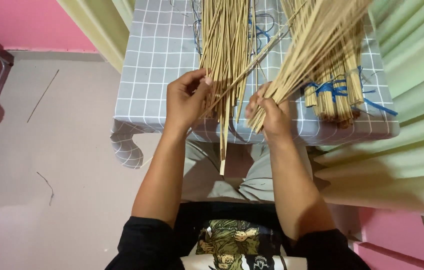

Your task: Gathering and aligning thin wooden sticks into a bundle and tying them together with plastic string.

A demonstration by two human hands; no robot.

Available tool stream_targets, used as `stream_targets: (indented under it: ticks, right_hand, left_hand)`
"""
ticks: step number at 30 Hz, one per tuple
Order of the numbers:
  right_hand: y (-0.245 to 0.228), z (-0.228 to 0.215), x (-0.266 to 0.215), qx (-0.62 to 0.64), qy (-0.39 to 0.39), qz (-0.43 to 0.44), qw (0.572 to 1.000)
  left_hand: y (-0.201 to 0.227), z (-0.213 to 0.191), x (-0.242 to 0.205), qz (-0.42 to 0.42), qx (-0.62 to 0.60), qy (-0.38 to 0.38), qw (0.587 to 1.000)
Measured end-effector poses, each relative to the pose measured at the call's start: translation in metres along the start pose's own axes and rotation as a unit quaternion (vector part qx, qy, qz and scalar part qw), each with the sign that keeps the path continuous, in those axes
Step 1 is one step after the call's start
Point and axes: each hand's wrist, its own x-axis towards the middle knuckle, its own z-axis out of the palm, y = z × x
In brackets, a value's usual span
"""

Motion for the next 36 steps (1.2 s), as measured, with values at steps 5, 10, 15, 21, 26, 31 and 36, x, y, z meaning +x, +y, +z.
stream_targets:
  ticks: [5,10,15,21,26,31,36]
  right_hand:
    - [-0.013,0.007,-0.005,0.038,-0.027,-0.018,0.999]
    - [-0.012,0.025,-0.016,0.084,-0.028,-0.012,0.996]
    - [-0.011,0.025,-0.011,-0.033,0.042,-0.047,0.998]
    - [-0.050,-0.011,0.004,-0.106,0.083,-0.127,0.983]
    - [-0.053,-0.025,0.024,-0.110,0.086,-0.178,0.974]
    - [-0.064,-0.013,0.012,-0.143,0.089,-0.161,0.972]
    - [-0.127,0.011,-0.005,-0.218,0.026,-0.158,0.963]
  left_hand:
    - [0.016,0.013,-0.024,0.041,0.025,0.004,0.999]
    - [0.021,0.031,-0.050,0.101,0.079,-0.039,0.991]
    - [0.030,0.035,-0.063,0.211,0.219,-0.087,0.949]
    - [0.029,0.001,-0.069,0.138,0.469,-0.074,0.869]
    - [0.039,0.006,-0.068,0.012,0.483,-0.143,0.864]
    - [0.014,0.012,-0.062,0.026,0.534,-0.163,0.829]
    - [0.017,0.016,-0.065,0.026,0.522,-0.173,0.835]
